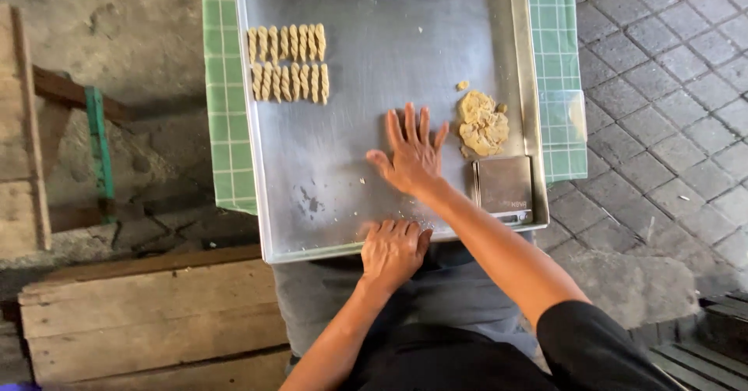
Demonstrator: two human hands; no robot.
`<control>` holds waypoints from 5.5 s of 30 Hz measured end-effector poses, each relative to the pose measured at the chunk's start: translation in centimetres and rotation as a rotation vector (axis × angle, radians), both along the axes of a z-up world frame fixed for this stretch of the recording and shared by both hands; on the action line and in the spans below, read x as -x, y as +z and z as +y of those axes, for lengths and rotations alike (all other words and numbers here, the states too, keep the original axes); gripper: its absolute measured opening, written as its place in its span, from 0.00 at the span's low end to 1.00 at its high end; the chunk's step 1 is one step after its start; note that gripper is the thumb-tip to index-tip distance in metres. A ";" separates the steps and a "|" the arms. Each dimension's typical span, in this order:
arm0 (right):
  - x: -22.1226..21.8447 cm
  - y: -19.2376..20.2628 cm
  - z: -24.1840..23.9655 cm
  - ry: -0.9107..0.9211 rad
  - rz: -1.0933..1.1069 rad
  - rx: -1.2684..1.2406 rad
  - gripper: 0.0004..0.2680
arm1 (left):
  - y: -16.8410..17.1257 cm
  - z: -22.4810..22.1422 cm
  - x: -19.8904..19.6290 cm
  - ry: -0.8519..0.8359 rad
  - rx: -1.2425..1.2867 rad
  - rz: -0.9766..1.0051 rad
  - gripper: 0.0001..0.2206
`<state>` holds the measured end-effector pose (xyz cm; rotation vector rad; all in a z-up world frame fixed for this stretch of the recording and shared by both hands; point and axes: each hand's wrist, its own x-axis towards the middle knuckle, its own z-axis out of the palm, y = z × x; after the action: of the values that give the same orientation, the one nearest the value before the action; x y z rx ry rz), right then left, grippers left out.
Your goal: Rolling small pieces of dough into thin strips and twisting them into shapes on a metal tray.
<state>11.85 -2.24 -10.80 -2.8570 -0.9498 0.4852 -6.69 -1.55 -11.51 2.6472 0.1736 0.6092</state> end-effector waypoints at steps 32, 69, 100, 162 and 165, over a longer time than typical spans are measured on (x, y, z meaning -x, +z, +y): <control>-6.4 3.2 5.3 0.037 -0.006 0.060 0.40 | 3.3 1.5 -0.6 -0.037 -0.014 -0.044 0.15; -14.9 3.5 11.1 -0.143 0.045 0.091 0.42 | 3.8 1.8 -1.1 -0.014 -0.034 0.020 0.15; -8.0 2.3 6.4 -0.002 0.009 0.015 0.48 | 3.6 1.5 -1.3 0.014 -0.041 -0.012 0.14; -16.2 2.4 11.9 -0.134 -0.012 0.010 0.41 | 3.6 1.1 -0.9 0.043 -0.048 0.027 0.15; -16.3 2.3 12.0 -0.117 -0.038 0.004 0.41 | 3.8 1.2 -1.1 0.050 -0.049 0.011 0.15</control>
<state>28.14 9.76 -8.49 -2.9140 -0.7814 0.4229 -5.59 -0.37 -7.69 2.7008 0.2316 0.6225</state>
